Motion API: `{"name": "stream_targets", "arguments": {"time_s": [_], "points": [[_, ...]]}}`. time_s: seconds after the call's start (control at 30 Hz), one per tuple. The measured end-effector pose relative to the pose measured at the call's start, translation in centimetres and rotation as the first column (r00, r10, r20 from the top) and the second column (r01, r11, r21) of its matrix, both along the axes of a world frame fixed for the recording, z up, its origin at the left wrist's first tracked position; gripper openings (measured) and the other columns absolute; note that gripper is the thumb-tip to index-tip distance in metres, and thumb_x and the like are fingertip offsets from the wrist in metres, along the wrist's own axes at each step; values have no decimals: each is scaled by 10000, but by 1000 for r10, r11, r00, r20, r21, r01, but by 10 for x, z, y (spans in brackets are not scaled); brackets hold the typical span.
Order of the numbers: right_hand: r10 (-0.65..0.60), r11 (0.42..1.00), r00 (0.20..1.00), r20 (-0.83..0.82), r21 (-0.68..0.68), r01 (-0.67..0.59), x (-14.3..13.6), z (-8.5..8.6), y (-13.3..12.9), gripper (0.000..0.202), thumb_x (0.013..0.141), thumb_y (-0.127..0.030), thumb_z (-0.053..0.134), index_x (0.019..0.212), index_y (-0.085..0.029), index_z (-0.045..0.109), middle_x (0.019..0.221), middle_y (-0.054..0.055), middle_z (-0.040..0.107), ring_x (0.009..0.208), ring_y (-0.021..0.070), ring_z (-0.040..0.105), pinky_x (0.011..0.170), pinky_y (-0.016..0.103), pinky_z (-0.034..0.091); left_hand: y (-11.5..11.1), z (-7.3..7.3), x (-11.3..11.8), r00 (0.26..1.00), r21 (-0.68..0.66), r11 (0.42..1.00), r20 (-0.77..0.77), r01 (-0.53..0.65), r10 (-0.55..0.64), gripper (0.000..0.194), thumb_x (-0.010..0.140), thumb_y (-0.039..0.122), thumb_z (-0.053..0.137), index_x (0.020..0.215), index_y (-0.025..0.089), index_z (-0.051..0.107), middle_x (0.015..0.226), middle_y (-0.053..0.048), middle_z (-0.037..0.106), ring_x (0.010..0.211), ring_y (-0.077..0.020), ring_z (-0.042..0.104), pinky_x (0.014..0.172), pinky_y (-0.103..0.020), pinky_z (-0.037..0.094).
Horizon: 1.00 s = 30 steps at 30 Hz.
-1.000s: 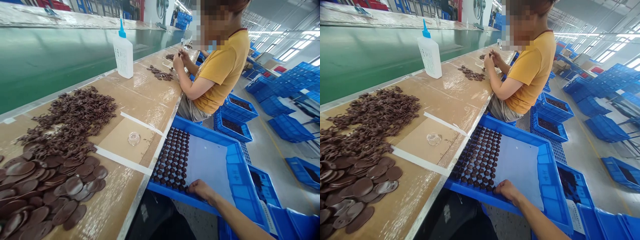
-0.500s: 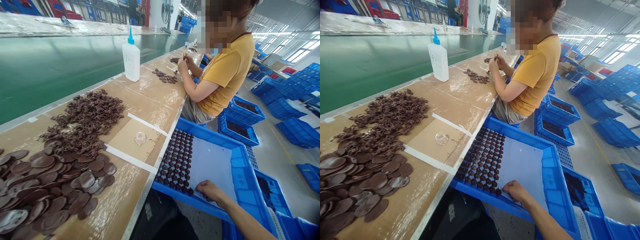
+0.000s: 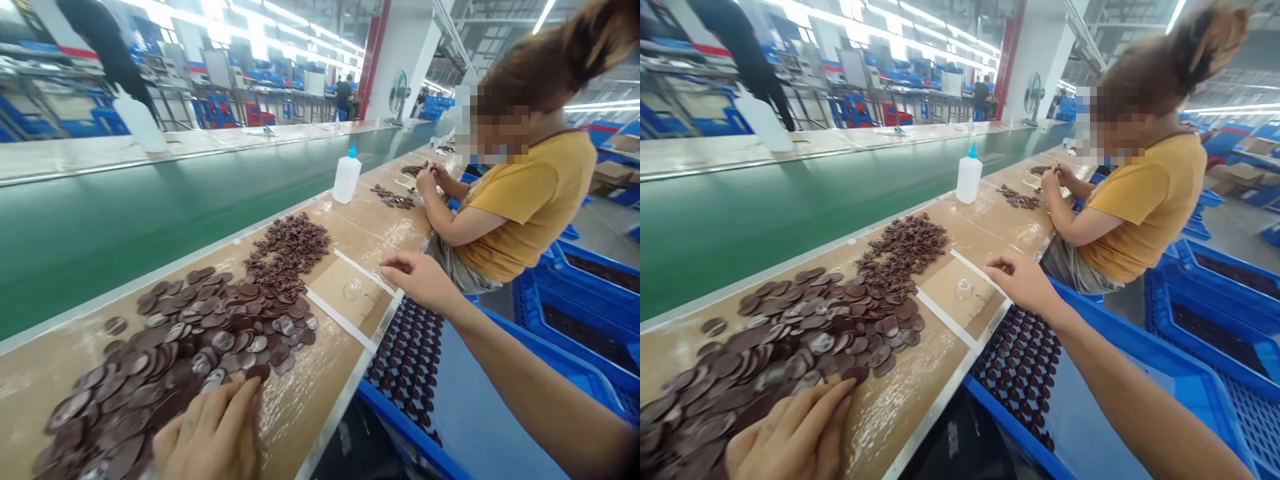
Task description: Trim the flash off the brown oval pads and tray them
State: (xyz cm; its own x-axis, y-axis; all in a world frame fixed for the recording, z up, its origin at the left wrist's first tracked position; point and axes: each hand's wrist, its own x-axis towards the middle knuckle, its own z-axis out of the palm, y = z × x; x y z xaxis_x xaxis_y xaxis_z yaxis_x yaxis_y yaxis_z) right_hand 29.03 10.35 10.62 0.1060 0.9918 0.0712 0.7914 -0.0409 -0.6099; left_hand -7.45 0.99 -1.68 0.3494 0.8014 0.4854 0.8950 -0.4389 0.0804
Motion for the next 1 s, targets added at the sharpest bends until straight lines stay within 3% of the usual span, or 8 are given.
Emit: {"name": "stream_targets", "arguments": {"time_s": [0.13, 0.23, 0.33, 0.5, 0.67, 0.83, 0.93, 1.0], "points": [[207, 976, 974, 92, -84, -200, -36, -7, 82, 130, 901, -273, 669, 897, -149, 709, 862, 24, 724, 801, 190, 672, 763, 337, 528, -6, 11, 6, 998, 10, 998, 26, -58, 58, 283, 937, 109, 504, 1175, 218, 611, 1048, -60, 673, 938, -224, 611, 771, -369, 402], [274, 956, 946, 172, -152, -249, -61, -17, 121, 189, 936, -330, 659, 938, -142, 683, 930, 30, 705, 848, 204, 679, 789, 397, 562, -10, 24, 7, 978, -1, 978, -2, -210, 210, 271, 936, 132, 514, 1156, 199, 657, 1074, -88, 663, 954, -259, 603, 763, -388, 391], [297, 943, 928, 224, -219, -249, -76, -24, 138, 202, 942, -327, 655, 1026, -144, 673, 1022, 46, 694, 874, 211, 679, 776, 395, 578, -13, 31, 5, 950, -99, 946, -76, -308, 302, 296, 952, 117, 467, 1097, 215, 706, 1021, -77, 685, 936, -271, 613, 757, -401, 379], [302, 930, 930, 209, -281, -239, -77, -28, 141, 209, 937, -320, 663, 1036, -136, 670, 1004, 36, 690, 818, 200, 679, 704, 351, 586, -12, 28, 1, 946, -190, 927, -53, -323, 319, 297, 940, 115, 493, 1071, 263, 715, 1003, -45, 695, 939, -249, 606, 795, -396, 352], [232, 958, 967, 106, -199, -208, -68, -19, 120, 208, 918, -303, 682, 796, -142, 632, 724, -30, 633, 584, 122, 594, 557, 263, 510, -11, 23, 2, 952, -160, 945, 67, -287, 300, 301, 925, 58, 485, 952, 250, 715, 904, -41, 665, 882, -245, 554, 774, -382, 320], [223, 971, 965, -139, -53, -232, -83, -7, 51, 244, 840, -343, 708, 758, -201, 527, 588, -47, 574, 540, 126, 549, 502, 246, 441, -12, 22, 5, 913, -55, 989, 380, -137, 147, 292, 932, 48, 437, 965, 228, 665, 875, -35, 618, 856, -214, 522, 786, -376, 309], [288, 943, 894, -343, -62, -328, -107, -14, -10, 326, 874, -449, 646, 1084, -207, 586, 685, -62, 536, 570, 128, 576, 518, 254, 496, -12, 25, 6, 851, 42, 997, 524, -59, 28, 287, 926, 19, 454, 1035, 224, 623, 881, -21, 558, 855, -181, 515, 811, -345, 357], [208, 917, 731, -650, -130, -376, -125, -28, -46, 393, 797, -447, 760, 1084, -199, 657, 713, -50, 534, 563, 119, 593, 506, 244, 502, -12, 26, 8, 808, 23, 999, 588, 37, -44, 319, 928, 17, 463, 1111, 234, 609, 887, -16, 505, 806, -152, 510, 757, -274, 421]]}}
